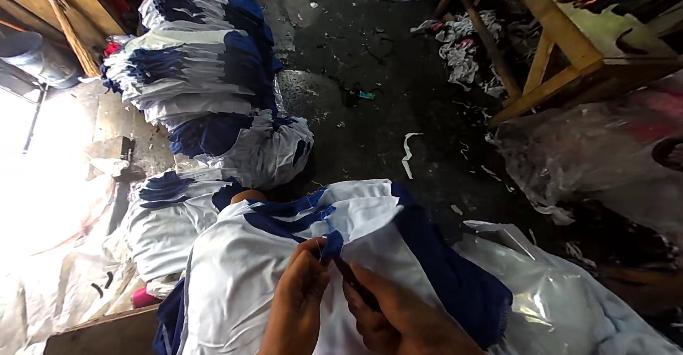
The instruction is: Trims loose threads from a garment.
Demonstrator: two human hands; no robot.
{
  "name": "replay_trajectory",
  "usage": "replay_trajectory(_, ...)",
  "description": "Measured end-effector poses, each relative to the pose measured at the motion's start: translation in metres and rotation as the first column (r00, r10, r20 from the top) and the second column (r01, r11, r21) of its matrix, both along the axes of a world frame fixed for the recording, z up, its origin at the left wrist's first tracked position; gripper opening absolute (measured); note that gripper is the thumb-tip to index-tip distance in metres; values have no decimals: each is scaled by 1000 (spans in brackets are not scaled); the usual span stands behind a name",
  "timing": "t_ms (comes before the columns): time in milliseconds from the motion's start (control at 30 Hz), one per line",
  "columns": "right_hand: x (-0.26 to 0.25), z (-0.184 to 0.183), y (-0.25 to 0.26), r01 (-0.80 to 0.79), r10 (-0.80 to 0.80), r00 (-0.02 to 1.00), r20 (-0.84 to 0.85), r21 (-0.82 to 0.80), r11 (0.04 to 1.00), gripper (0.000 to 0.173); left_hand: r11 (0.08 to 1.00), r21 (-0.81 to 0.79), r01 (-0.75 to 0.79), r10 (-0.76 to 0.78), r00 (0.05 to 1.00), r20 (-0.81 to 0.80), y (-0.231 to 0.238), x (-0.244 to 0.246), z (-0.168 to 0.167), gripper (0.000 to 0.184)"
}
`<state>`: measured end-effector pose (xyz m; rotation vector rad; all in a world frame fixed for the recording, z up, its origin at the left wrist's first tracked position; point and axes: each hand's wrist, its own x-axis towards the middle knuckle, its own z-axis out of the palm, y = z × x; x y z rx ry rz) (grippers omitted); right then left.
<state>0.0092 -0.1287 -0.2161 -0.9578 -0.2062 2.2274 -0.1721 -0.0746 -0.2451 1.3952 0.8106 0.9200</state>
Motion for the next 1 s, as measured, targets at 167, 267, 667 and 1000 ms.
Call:
replay_trajectory(167,14,8,7,35,-195,926,324,440,897,44,997,-73,-17,23,997,80,-1,-1,4,13)
replay_trajectory(267,21,-5,22,-389,-441,333,834,547,741,60,997,-76,24,-17,996,88,0,-4,6,15)
replay_trajectory(667,12,-10,18,-340,-472,420,775,616,710,23,949,305,87,142,743,-654,36,-20,39,59)
replay_trajectory(1000,6,37,35,-650,103,175,979,36,759,59,621,769,149,404,780,-477,-41,-3,25,12)
